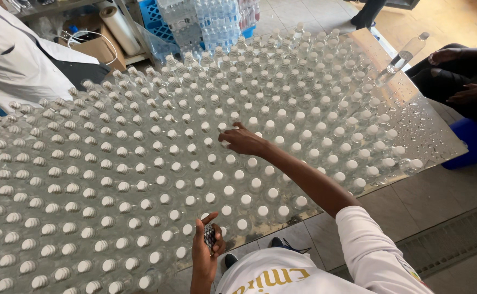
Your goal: The person repeatedly picks up white bottle caps and screws them onto the tops of clear plastic bottles arranged in rows on a metal table. The person works methodically across the table, handling one bottle at a time.
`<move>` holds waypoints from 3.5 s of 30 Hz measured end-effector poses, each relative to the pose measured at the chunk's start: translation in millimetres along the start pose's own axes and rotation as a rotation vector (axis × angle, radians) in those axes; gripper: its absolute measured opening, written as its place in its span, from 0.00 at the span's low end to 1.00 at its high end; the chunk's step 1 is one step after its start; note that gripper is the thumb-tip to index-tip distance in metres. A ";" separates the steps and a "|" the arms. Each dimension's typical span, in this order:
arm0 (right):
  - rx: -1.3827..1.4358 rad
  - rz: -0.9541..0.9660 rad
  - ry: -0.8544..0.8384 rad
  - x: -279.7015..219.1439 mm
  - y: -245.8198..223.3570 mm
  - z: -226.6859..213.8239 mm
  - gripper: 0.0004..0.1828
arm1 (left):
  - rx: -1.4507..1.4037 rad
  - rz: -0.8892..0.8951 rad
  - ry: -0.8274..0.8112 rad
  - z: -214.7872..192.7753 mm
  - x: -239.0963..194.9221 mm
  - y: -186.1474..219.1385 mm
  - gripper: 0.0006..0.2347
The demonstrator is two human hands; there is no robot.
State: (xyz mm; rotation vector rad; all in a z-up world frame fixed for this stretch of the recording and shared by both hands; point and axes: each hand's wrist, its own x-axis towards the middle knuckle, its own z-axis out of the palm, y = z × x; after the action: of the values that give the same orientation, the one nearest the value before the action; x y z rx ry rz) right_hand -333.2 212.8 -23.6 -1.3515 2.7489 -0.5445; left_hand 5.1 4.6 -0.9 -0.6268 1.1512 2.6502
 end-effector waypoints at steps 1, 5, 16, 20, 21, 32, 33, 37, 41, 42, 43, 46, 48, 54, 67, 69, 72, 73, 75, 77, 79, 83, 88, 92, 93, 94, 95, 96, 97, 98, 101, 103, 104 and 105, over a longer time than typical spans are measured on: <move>0.000 0.003 0.001 0.8 2.4 2.6 0.17 | 0.002 -0.002 -0.002 -0.1 -0.1 0.0 0.28; -0.035 0.017 -0.034 2.2 1.3 3.5 0.17 | 0.016 -0.016 0.009 5.0 -2.9 2.8 0.28; -0.047 -0.011 0.050 -3.8 13.3 20.7 0.26 | 0.028 -0.021 -0.055 18.1 -5.6 0.1 0.29; -0.106 -0.004 0.044 -5.5 3.8 16.4 0.27 | 0.029 -0.038 -0.068 21.3 -7.9 -1.5 0.29; -0.166 -0.014 0.053 -5.4 2.2 15.9 0.29 | 0.006 -0.043 -0.076 20.1 -5.6 -3.3 0.29; 0.664 -0.204 -0.192 -76.7 -194.5 -48.7 0.15 | 0.005 0.007 -0.086 13.0 4.0 -10.6 0.33; 0.672 -0.204 -0.256 -81.1 -202.0 -48.9 0.15 | 0.004 -0.022 -0.056 4.8 9.7 -17.9 0.32; 0.691 -0.129 -0.233 -91.4 -206.9 -38.2 0.13 | 0.041 -0.033 -0.088 16.5 5.8 -14.4 0.31; 0.772 -0.084 -0.192 -98.5 -205.2 -45.3 0.07 | 0.068 -0.040 -0.083 19.7 7.7 -17.4 0.31; 0.794 -0.097 -0.148 -100.4 -204.6 -45.8 0.06 | 0.038 -0.062 -0.095 13.4 12.0 -23.2 0.28; 0.794 -0.089 -0.143 -100.9 -203.7 -45.1 0.06 | 0.041 -0.068 -0.100 12.0 14.3 -24.5 0.28; 0.838 -0.030 -0.134 -106.1 -201.1 -48.7 0.08 | 0.053 -0.049 -0.153 18.5 17.2 -23.1 0.27; 0.809 -0.042 -0.126 -108.1 -204.4 -54.3 0.10 | 0.064 -0.035 -0.151 29.7 10.5 -11.2 0.27; 0.728 -0.026 -0.053 -108.8 -201.9 -40.8 0.08 | 0.027 -0.030 -0.146 21.1 20.2 -19.1 0.27; 0.630 0.014 0.306 -45.7 -104.7 -4.4 0.11 | -0.094 0.060 -0.031 -2.3 -16.0 -9.8 0.32; 0.593 0.133 0.461 -30.6 -80.3 -7.4 0.12 | -0.110 0.089 -0.010 -3.1 -21.3 -5.9 0.32; 0.508 0.198 0.341 -34.2 -59.2 1.3 0.11 | -0.079 0.105 0.068 1.0 -31.8 0.7 0.34; 0.509 0.191 0.334 -36.1 -54.0 7.3 0.11 | -0.084 0.110 0.074 -0.3 -32.3 0.8 0.34; 0.434 0.237 0.299 -42.4 -42.2 20.5 0.09 | -0.095 0.115 0.086 -2.8 -32.9 -0.9 0.33; 0.449 0.196 0.286 -47.4 -46.4 10.3 0.08 | -0.110 0.103 0.085 -6.7 -30.3 -6.5 0.33; 0.465 0.162 0.276 -50.9 -47.8 0.4 0.07 | -0.120 0.087 0.082 -8.4 -27.9 -10.0 0.33; 0.474 0.210 0.131 -54.2 -45.2 -12.0 0.12 | -0.103 0.059 0.043 -4.3 -27.7 -10.3 0.33; 0.537 0.317 0.062 -55.5 -52.0 -26.1 0.07 | -0.077 0.058 0.026 -2.7 -25.7 -10.2 0.33; 0.400 0.276 0.040 -52.1 -50.3 -17.2 0.17 | -0.084 0.050 0.019 -2.5 -22.8 -11.7 0.33; 0.372 0.265 0.027 -51.6 -50.6 -13.6 0.28 | -0.094 0.042 0.023 -3.4 -22.2 -13.0 0.33; 0.372 0.268 0.028 -52.1 -47.8 -9.9 0.28 | -0.093 0.040 0.021 -2.1 -22.7 -13.6 0.33; 0.324 0.194 0.023 -50.5 -44.8 -6.7 0.27 | -0.091 0.041 0.023 -0.8 -22.1 -13.0 0.32; 0.275 0.121 0.019 -48.9 -42.0 -3.2 0.26 | -0.089 0.042 0.024 0.2 -21.7 -12.3 0.32; 0.275 0.120 0.019 -49.5 -40.3 -1.2 0.26 | -0.089 0.042 0.025 1.7 -22.2 -10.1 0.32; 0.236 0.137 -0.002 -50.1 -38.9 1.1 0.24 | -0.075 0.048 0.016 2.8 -22.8 -7.8 0.32; 0.199 0.166 -0.054 -52.7 -38.2 3.4 0.21 | -0.066 0.063 0.006 4.5 -23.0 -6.4 0.32; 0.199 0.179 -0.080 -52.1 -37.2 2.7 0.20 | -0.067 0.074 0.002 4.3 -20.0 -6.9 0.32; 0.176 0.166 -0.088 -51.4 -36.1 2.4 0.22 | -0.069 0.072 -0.001 3.9 -17.7 -8.0 0.32; 0.155 0.157 -0.096 -51.6 -35.4 3.0 0.26 | -0.068 0.066 -0.004 3.3 -16.2 -8.7 0.32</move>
State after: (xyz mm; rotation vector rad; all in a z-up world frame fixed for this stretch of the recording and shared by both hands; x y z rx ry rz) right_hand -273.6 231.9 -21.5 -1.0887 2.6434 -0.6490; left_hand 21.4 12.9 2.7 -0.6055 1.1036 2.7551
